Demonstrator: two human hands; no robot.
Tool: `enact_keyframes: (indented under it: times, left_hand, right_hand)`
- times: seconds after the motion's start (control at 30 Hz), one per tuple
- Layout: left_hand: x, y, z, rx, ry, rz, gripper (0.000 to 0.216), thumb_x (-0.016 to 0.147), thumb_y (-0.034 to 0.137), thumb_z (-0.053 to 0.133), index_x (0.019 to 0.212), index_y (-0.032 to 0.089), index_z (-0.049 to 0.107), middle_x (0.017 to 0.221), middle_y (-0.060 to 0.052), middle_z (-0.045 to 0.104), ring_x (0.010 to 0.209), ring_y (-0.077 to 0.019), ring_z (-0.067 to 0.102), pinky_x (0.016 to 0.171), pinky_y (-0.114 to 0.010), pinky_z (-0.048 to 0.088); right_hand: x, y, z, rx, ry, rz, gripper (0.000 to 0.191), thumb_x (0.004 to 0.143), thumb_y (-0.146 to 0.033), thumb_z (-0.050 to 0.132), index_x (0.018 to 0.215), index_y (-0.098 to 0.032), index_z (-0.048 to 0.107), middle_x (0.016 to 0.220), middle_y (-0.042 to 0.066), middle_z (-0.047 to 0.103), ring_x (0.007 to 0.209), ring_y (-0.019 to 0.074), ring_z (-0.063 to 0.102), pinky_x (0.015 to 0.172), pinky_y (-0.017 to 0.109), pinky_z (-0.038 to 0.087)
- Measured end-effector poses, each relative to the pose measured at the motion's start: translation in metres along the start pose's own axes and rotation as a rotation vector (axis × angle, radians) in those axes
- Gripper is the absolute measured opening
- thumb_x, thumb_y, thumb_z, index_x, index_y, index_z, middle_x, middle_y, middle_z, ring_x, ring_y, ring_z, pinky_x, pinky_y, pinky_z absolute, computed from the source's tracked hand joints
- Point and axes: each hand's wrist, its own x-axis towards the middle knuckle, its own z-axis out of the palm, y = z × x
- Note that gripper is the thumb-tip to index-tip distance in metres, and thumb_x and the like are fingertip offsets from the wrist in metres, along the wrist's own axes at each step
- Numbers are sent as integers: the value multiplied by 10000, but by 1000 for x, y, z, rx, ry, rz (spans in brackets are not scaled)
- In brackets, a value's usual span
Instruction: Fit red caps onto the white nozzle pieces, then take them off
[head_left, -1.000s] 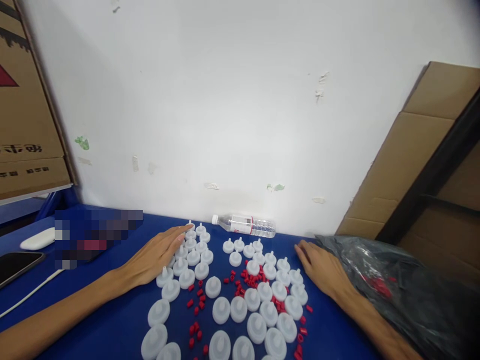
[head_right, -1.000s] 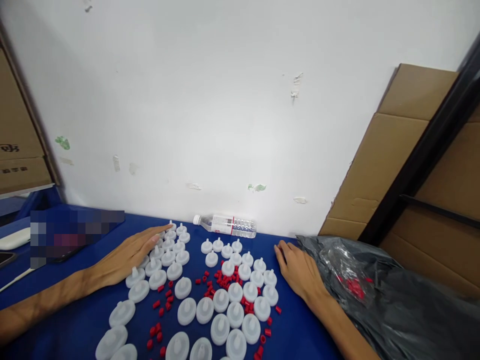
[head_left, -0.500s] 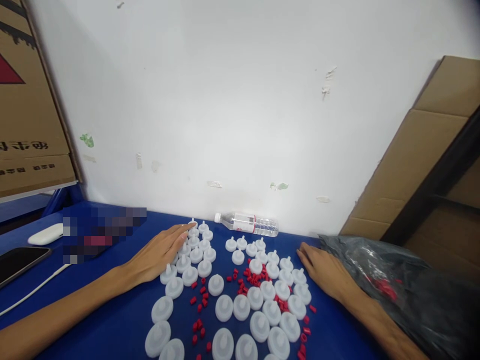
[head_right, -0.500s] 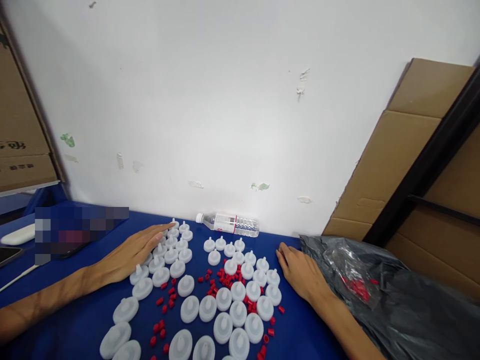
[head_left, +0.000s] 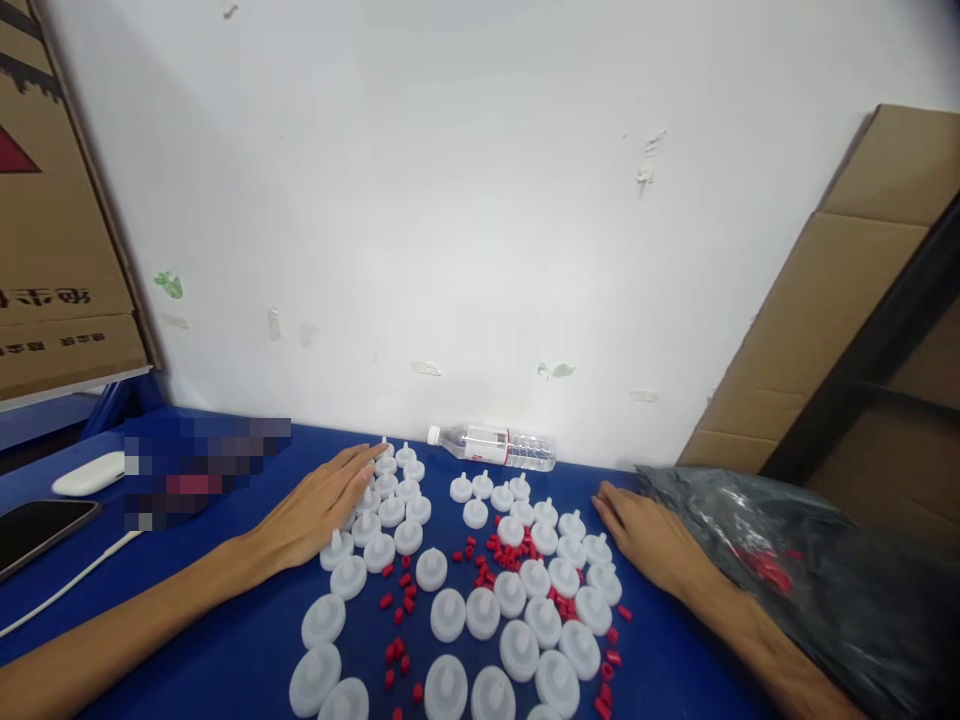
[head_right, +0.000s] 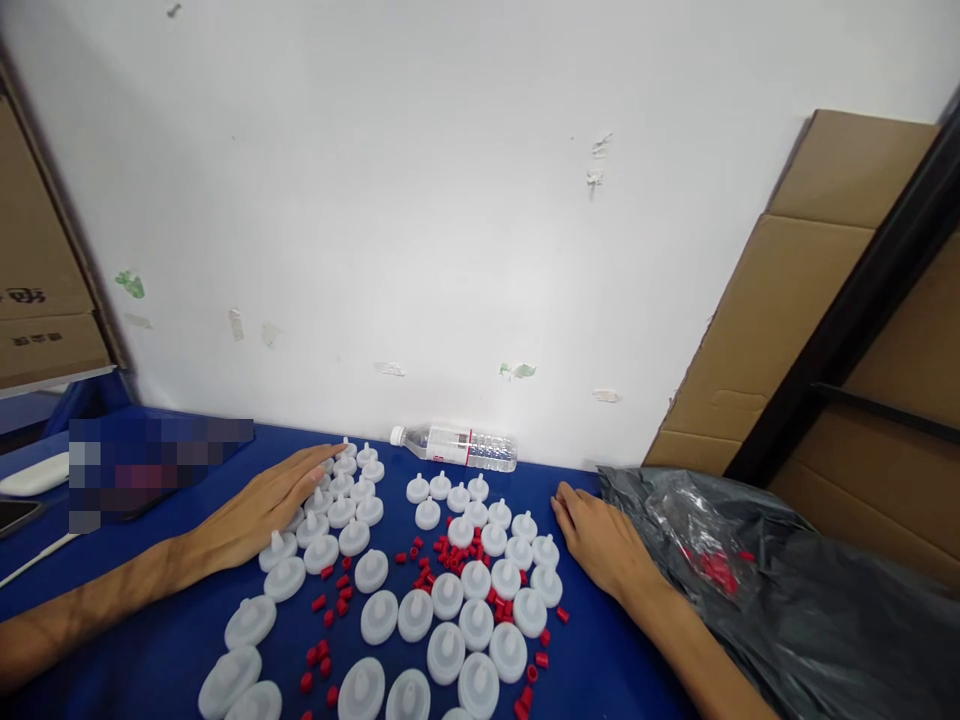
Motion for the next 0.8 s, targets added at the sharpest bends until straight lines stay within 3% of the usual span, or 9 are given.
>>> enact_keyframes:
  times: [0.13, 0.23, 0.33, 0.53, 0.63, 0.7, 0.8]
  left_hand:
    - [-1, 1, -1, -10, 42, -11, 609, 1079, 555, 247, 1593, 241, 332, 1646, -63, 382, 1495, -270, 389, 1274, -456, 262]
    - [-2, 5, -2, -17, 67, -27, 600, 1077, 556, 266, 1591, 250, 304, 1615, -85, 418, 1440, -288, 462, 1230, -474, 331]
    - [-3, 9, -3, -27, 79, -34, 603, 1073, 568, 266, 1571, 236, 338, 1583, -99, 452, 1405, -306, 499, 1199, -480, 370]
    - [0, 14, -21, -52, 192, 10, 622, 1080, 484, 113, 1503, 145, 419, 1556, -103, 479, 1440, -279, 431, 1249, -452, 287]
    - [-8, 23, -37, -8, 265, 81, 648, 1046, 489, 91, 1348, 165, 563, 1422, -103, 593, 1380, -307, 470, 1229, -469, 313]
    - [-20, 32, -43, 79, 275, 194, 593, 1011, 506, 164, 1141, 220, 666, 1241, -103, 678, 1298, -331, 523, 1195, -502, 351]
    - [-39, 47, -40, 199, 201, 532, 375, 948, 434, 358, 759, 261, 631, 822, -96, 669, 946, -322, 613, 958, -554, 479]
  right_hand:
    - [0, 1, 0, -5, -6, 3, 319, 1057, -395, 299, 964, -243, 564, 910, 88, 736, 795, 265, 719, 692, 342, 451]
    - [0, 1, -1, -6, -8, 8, 313, 1055, -401, 308, 946, -250, 559, 875, 75, 730, 757, 261, 712, 654, 336, 436]
    - [-1, 1, -2, -6, -7, 6, 307, 1055, -409, 316, 938, -255, 555, 864, 66, 726, 734, 250, 704, 634, 329, 422]
    - [-1, 2, -1, 0, -7, -12, 314, 1060, -404, 298, 940, -253, 546, 894, 68, 727, 742, 246, 703, 646, 337, 425]
    - [-1, 3, 0, 7, -2, -16, 298, 1055, -399, 321, 949, -250, 556, 914, 71, 732, 733, 236, 700, 646, 335, 423]
    - [-1, 3, 1, 8, 0, -13, 291, 1053, -401, 332, 953, -248, 558, 899, 69, 728, 732, 237, 698, 645, 335, 421]
    - [-1, 3, 0, 5, -3, -10, 297, 1055, -404, 326, 945, -246, 552, 872, 63, 717, 726, 241, 694, 637, 335, 415]
